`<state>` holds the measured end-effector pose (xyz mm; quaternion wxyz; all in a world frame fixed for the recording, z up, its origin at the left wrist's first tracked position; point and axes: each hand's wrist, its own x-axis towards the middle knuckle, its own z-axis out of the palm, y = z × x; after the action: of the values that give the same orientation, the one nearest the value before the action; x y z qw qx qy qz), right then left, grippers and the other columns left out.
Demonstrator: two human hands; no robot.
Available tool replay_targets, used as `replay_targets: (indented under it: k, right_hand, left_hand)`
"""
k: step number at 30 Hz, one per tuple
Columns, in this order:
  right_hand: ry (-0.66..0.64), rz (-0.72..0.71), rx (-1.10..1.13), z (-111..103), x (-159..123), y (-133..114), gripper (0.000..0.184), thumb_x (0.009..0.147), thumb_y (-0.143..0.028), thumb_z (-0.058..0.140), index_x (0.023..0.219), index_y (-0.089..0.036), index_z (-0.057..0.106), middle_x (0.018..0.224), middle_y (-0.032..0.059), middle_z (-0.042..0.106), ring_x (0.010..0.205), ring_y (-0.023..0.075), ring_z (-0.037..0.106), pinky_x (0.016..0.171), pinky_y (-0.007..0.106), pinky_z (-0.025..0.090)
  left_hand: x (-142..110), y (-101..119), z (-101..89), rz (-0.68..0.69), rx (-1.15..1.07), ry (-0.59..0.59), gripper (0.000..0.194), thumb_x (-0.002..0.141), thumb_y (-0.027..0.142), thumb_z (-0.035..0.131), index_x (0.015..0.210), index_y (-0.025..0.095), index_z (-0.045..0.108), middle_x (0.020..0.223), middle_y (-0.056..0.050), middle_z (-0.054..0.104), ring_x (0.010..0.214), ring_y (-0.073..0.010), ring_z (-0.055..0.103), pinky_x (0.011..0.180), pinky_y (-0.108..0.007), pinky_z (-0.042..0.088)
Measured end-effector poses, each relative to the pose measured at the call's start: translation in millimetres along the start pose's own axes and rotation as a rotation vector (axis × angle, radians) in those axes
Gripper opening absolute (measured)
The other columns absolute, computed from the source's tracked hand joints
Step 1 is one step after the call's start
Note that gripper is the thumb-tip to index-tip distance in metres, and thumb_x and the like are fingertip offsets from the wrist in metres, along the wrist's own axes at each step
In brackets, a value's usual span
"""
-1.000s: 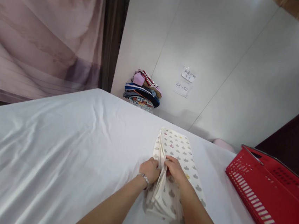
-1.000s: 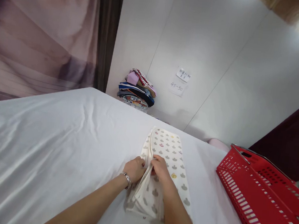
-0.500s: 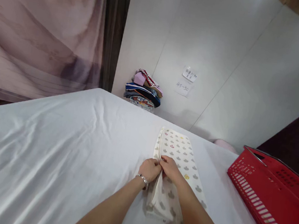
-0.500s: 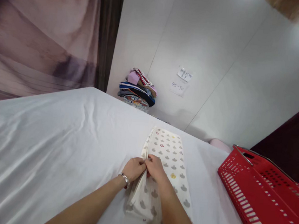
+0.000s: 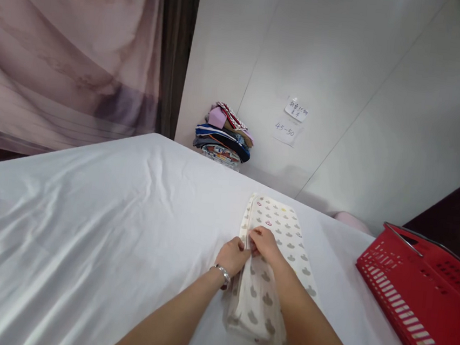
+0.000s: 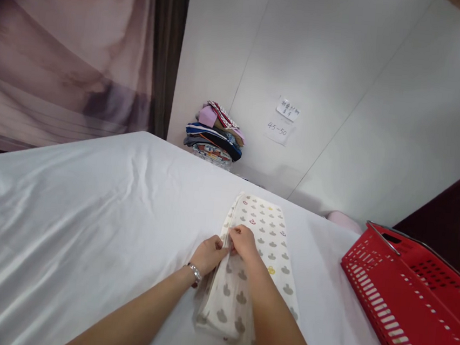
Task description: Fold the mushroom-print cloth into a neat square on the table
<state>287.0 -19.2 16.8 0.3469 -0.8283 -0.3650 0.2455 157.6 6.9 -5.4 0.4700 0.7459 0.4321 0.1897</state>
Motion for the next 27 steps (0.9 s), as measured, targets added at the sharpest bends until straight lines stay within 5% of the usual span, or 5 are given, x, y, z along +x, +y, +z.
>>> replay_targets:
  k: [5, 9, 13, 19, 27]
  right_hand:
    - [0.105, -0.053, -0.316, 1, 21, -12, 0.028, 0.078, -0.044, 0.050, 0.088, -0.020, 0.058, 0.066, 0.0014, 0.062, 0.055, 0.0136, 0.058, 0.049, 0.022, 0.040]
    - [0.044, 0.041, -0.489, 6, 33, -26, 0.040, 0.074, -0.054, 0.052, 0.086, -0.018, 0.061, 0.071, 0.0070, 0.065, 0.062, 0.0193, 0.062, 0.052, 0.026, 0.041]
    - [-0.027, 0.102, -0.558, 11, 38, -36, 0.033, 0.069, -0.040, 0.061, 0.091, -0.014, 0.062, 0.066, 0.0097, 0.066, 0.059, 0.0227, 0.063, 0.051, 0.027, 0.042]
    - [-0.075, 0.130, -0.445, 3, 41, -33, 0.017, 0.062, -0.015, 0.062, 0.078, -0.013, 0.064, 0.055, 0.0063, 0.063, 0.045, 0.0192, 0.059, 0.043, 0.024, 0.042]
    - [-0.032, 0.040, -0.092, 2, 43, -16, 0.018, 0.066, -0.014, 0.057, 0.084, -0.016, 0.061, 0.055, -0.0023, 0.059, 0.046, 0.0122, 0.056, 0.042, 0.019, 0.044]
  left_hand:
    - [1, -3, 1.9, 0.019, -0.013, -0.006, 0.007, 0.069, 0.023, 0.056, 0.068, 0.019, 0.050, 0.064, 0.002, 0.056, 0.060, -0.0120, 0.050, 0.054, -0.022, 0.030]
    - [-1, -2, 2.0, 0.051, -0.017, -0.014, 0.007, 0.070, 0.022, 0.056, 0.069, 0.019, 0.049, 0.063, 0.003, 0.053, 0.058, -0.0108, 0.048, 0.053, -0.021, 0.029]
    - [-4, 0, 1.6, 0.127, -0.032, 0.009, 0.007, 0.069, 0.017, 0.055, 0.069, 0.019, 0.048, 0.060, 0.005, 0.050, 0.056, -0.0097, 0.045, 0.053, -0.021, 0.028]
    - [-7, 4, 0.3, 0.182, -0.127, 0.025, 0.011, 0.069, 0.015, 0.054, 0.066, 0.019, 0.044, 0.055, 0.007, 0.045, 0.053, -0.0082, 0.042, 0.053, -0.020, 0.028]
    - [-3, 1, 1.7, 0.150, -0.090, 0.063, 0.008, 0.071, 0.017, 0.052, 0.068, 0.020, 0.046, 0.058, 0.005, 0.049, 0.055, -0.0093, 0.045, 0.055, -0.020, 0.032]
